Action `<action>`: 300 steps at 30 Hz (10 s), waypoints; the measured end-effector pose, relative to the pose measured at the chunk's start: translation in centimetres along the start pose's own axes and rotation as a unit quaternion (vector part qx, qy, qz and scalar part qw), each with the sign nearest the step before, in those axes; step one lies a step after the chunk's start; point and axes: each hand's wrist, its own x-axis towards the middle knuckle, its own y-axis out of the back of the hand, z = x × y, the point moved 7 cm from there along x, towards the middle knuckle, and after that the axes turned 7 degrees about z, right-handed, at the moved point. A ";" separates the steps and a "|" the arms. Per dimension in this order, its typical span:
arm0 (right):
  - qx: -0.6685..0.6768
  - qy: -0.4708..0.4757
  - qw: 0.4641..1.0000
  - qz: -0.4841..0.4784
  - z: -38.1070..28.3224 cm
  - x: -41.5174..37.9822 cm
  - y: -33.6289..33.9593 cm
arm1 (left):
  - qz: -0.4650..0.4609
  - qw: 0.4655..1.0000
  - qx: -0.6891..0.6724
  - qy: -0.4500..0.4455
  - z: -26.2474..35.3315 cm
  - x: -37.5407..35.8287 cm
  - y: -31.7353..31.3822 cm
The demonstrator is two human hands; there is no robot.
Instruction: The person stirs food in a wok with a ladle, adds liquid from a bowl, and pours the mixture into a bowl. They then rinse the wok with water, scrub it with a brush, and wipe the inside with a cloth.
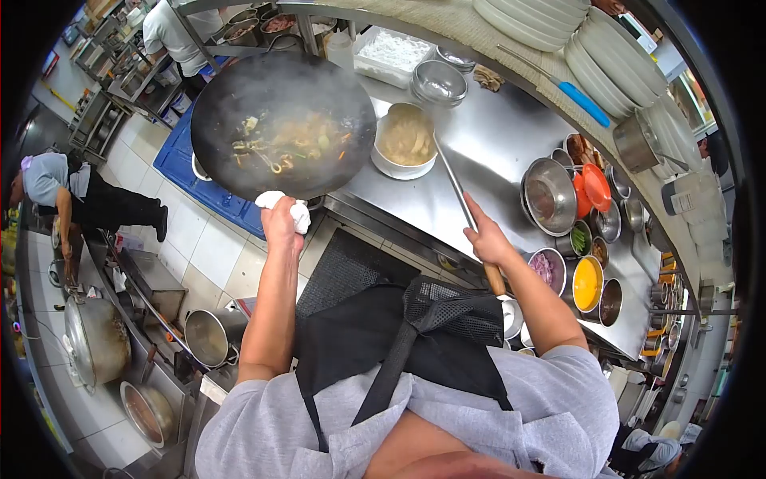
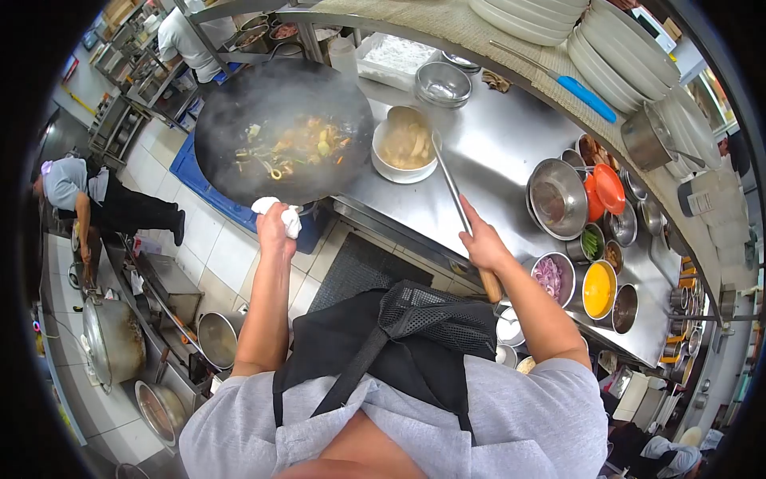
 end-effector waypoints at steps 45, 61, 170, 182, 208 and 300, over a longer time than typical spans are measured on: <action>-0.290 0.070 0.945 -0.134 -4.0 7.3 1.9 | 0.020 0.999 -0.031 0.021 1.0 -4.1 -4.4; -0.523 0.176 0.834 0.012 -3.7 7.6 21.7 | 0.008 0.999 0.016 -0.040 0.0 -3.0 -4.8; 0.085 0.899 0.147 -0.404 -68.7 -77.1 -67.2 | 0.897 0.420 -0.005 0.140 -25.8 -39.4 54.7; -0.067 0.739 0.244 -0.625 -58.9 -77.0 -62.0 | 0.883 0.463 0.054 0.050 -24.9 -40.2 52.9; -0.163 -0.337 -0.023 -0.927 -49.7 -80.5 -46.4 | 0.456 0.677 0.246 -0.523 7.4 -49.0 21.9; 0.024 0.416 0.331 -0.847 -67.2 -32.8 -62.5 | 0.950 0.312 -0.008 0.002 -3.2 -36.3 60.3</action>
